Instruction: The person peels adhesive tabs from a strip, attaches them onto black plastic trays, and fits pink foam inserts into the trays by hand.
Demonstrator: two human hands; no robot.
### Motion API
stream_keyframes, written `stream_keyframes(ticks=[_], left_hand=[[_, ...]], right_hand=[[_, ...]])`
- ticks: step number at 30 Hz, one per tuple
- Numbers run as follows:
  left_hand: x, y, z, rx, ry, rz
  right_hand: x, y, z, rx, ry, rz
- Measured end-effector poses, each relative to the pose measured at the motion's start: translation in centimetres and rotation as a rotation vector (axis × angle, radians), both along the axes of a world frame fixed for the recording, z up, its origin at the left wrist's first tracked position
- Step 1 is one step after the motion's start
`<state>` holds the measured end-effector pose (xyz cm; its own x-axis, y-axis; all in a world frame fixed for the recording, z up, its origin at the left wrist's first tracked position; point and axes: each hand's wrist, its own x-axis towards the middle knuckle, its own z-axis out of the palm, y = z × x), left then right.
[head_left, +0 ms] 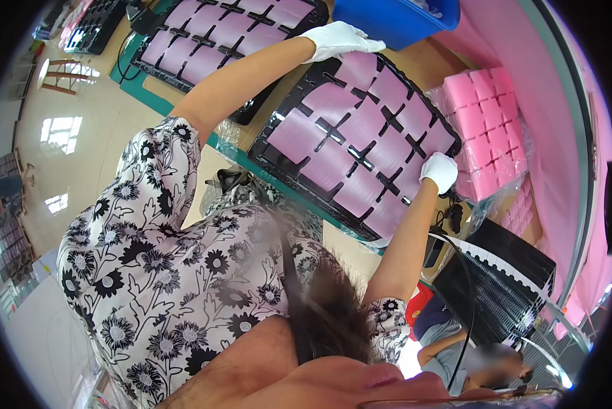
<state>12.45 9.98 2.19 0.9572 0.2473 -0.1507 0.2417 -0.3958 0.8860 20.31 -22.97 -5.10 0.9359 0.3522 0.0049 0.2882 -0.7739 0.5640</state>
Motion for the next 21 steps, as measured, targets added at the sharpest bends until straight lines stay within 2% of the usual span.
stream_keyframes(ticks=[3,6,12,14,17,21], left_hand=[[-0.1,0.7,-0.7,-0.114,0.009,-0.009],[0.1,1.1,-1.6,-0.058,-0.049,0.0],[1.1,0.9,-2.6,0.247,-0.044,0.107],[1.3,0.8,-2.5,0.487,-0.033,0.092],[1.8,0.6,-2.7,0.608,-0.049,0.084],[2.2,0.4,-2.7,0.708,-0.047,0.076]], right_hand=[[-0.2,0.1,0.1,0.052,-0.036,0.016],[0.0,-0.4,-0.2,0.07,-0.049,0.06],[0.5,-1.0,-1.1,0.115,-0.038,0.069],[0.5,-0.9,-1.1,0.024,-0.028,0.047],[-0.1,-0.5,0.0,0.007,-0.021,0.113],[0.2,-0.8,-0.8,-0.031,-0.026,0.075]])
